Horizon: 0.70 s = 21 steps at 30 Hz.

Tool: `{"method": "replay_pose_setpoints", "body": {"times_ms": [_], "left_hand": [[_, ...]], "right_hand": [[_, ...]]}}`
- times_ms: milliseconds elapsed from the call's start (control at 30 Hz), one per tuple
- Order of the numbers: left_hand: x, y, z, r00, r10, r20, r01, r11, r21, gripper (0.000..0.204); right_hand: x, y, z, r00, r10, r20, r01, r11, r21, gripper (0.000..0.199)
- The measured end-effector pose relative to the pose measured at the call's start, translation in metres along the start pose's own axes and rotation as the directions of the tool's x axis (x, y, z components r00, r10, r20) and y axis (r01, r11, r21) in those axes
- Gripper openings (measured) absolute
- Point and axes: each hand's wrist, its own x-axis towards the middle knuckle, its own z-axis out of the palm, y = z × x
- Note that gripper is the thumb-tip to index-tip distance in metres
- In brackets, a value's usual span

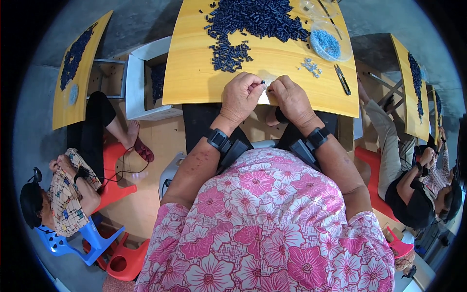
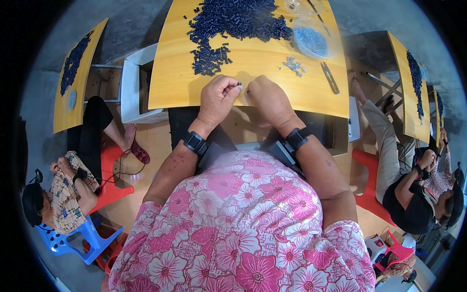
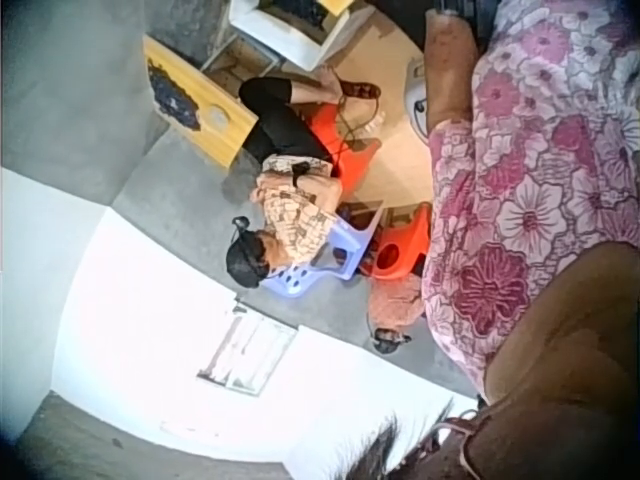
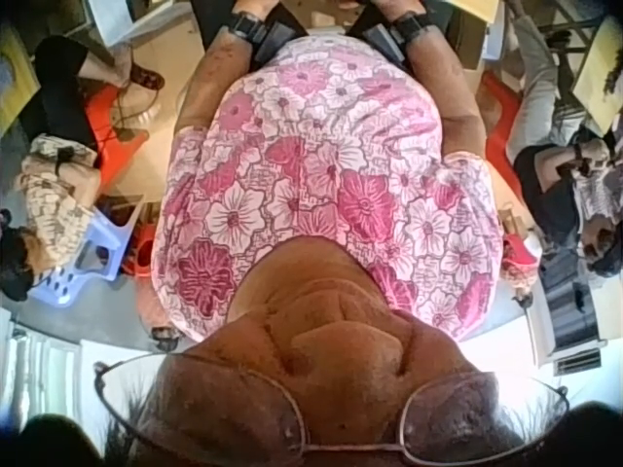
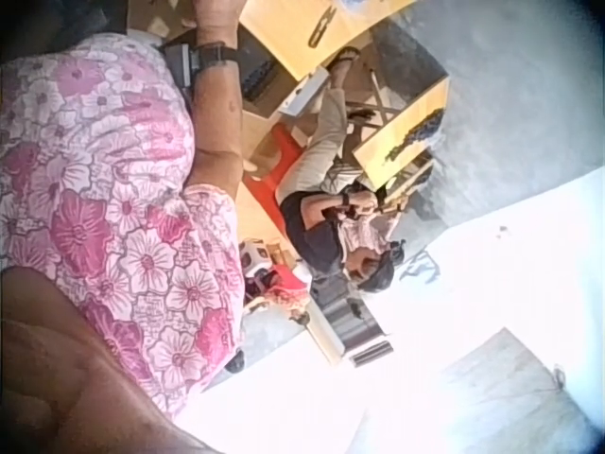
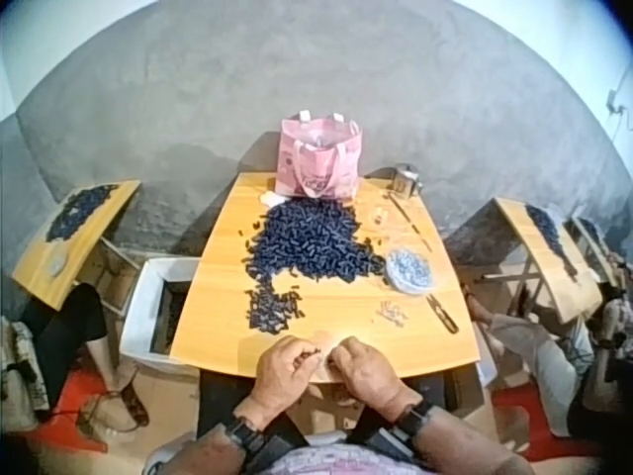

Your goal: Sorting small black plastic components at a workshop table.

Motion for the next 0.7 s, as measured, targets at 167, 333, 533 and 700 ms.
{"method": "replay_pose_setpoints", "body": {"times_ms": [167,333,533,700], "left_hand": [[-0.0005,0.0005,0.0004,1.0,-0.014,0.016,0.014,1.0,0.008,0.01],[0.0,0.0011,0.0008,1.0,-0.012,0.019,0.012,1.0,0.017,0.01],[-0.0008,-0.0001,0.0004,1.0,-0.014,0.018,0.014,1.0,0.001,0.01],[-0.0005,0.0027,0.0006,0.999,-0.025,0.026,0.025,1.0,0.004,0.01]], "right_hand": [[-0.0013,0.0045,0.0011,0.997,-0.079,-0.005,0.079,0.996,0.047,0.035],[-0.0021,0.0049,0.0001,0.994,-0.113,-0.009,0.113,0.991,0.076,0.039],[-0.0024,-0.0011,-0.0051,0.997,-0.068,0.032,0.065,0.994,0.085,0.035],[0.0011,-0.0008,0.0012,0.978,0.207,0.028,-0.208,0.961,0.184,0.021]]}}
